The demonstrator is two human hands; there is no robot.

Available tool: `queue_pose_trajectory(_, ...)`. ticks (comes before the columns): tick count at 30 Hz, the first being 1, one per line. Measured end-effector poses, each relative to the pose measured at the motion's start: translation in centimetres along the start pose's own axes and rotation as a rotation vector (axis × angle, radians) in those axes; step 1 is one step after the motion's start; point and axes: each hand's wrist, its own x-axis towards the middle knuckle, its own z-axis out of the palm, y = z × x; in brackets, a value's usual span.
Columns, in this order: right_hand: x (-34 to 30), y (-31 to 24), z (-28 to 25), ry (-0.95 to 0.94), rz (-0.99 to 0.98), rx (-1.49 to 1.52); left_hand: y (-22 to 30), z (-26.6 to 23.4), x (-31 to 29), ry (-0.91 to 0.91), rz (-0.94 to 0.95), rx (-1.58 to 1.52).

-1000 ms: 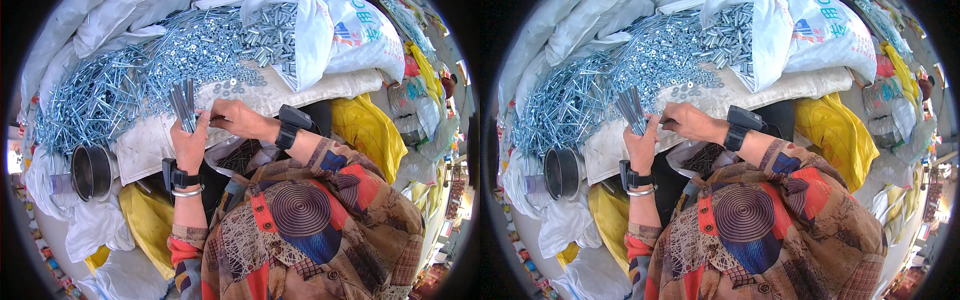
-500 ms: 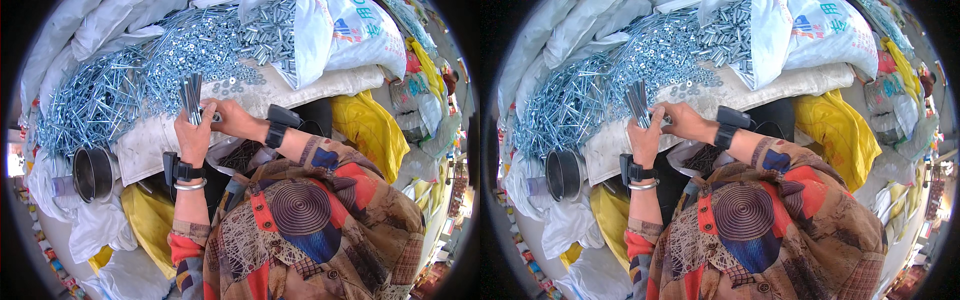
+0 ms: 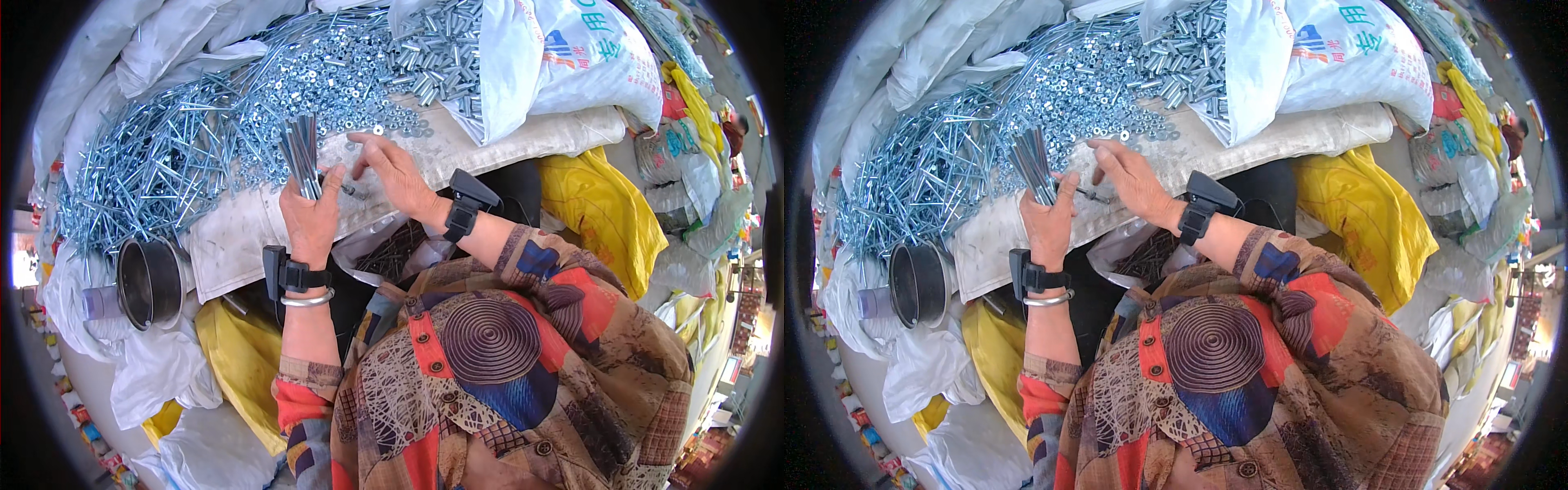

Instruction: Assembling metal bolts by adding washers and nuts.

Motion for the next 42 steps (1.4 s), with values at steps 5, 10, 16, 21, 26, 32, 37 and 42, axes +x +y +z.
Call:
queue_pose_trajectory(5, -0.1, 0.3, 0.8, -0.019, -0.025, 0.004, -0.2, -0.1, -0.1, 0.012, 0.005, -0.035)
queue_pose_trajectory(10, -0.1, 1.0, 1.3, 0.014, -0.159, -0.063, -0.2, 0.1, 0.1, 0.007, 0.026, -0.004)
queue_pose_trajectory(16, -0.1, 0.8, 1.0, 0.032, -0.04, -0.07, 0.0, 0.0, 0.1, 0.009, 0.036, 0.029)
queue_pose_trajectory(21, 0.0, 0.9, 1.2, 0.053, 0.007, -0.005, 0.6, 0.0, -0.1, 0.004, -0.05, -0.018)
queue_pose_trajectory(26, -0.3, 1.1, 1.3, -0.059, -0.093, -0.103, 1.0, -0.1, 0.1, -0.001, -0.057, -0.031)
queue_pose_trajectory(32, -0.3, 1.7, 1.0, -0.163, -0.065, -0.33, 0.5, -0.3, 0.3, -0.003, -0.066, -0.099)
queue_pose_trajectory(37, 0.1, 0.8, 1.2, -0.14, -0.054, -0.476, 0.3, 0.1, 0.3, 0.015, -0.085, -0.148)
queue_pose_trajectory(42, 0.1, 0.5, 1.7, -0.051, -0.159, -0.717, -0.5, 0.2, 0.5, 0.019, -0.02, -0.049)
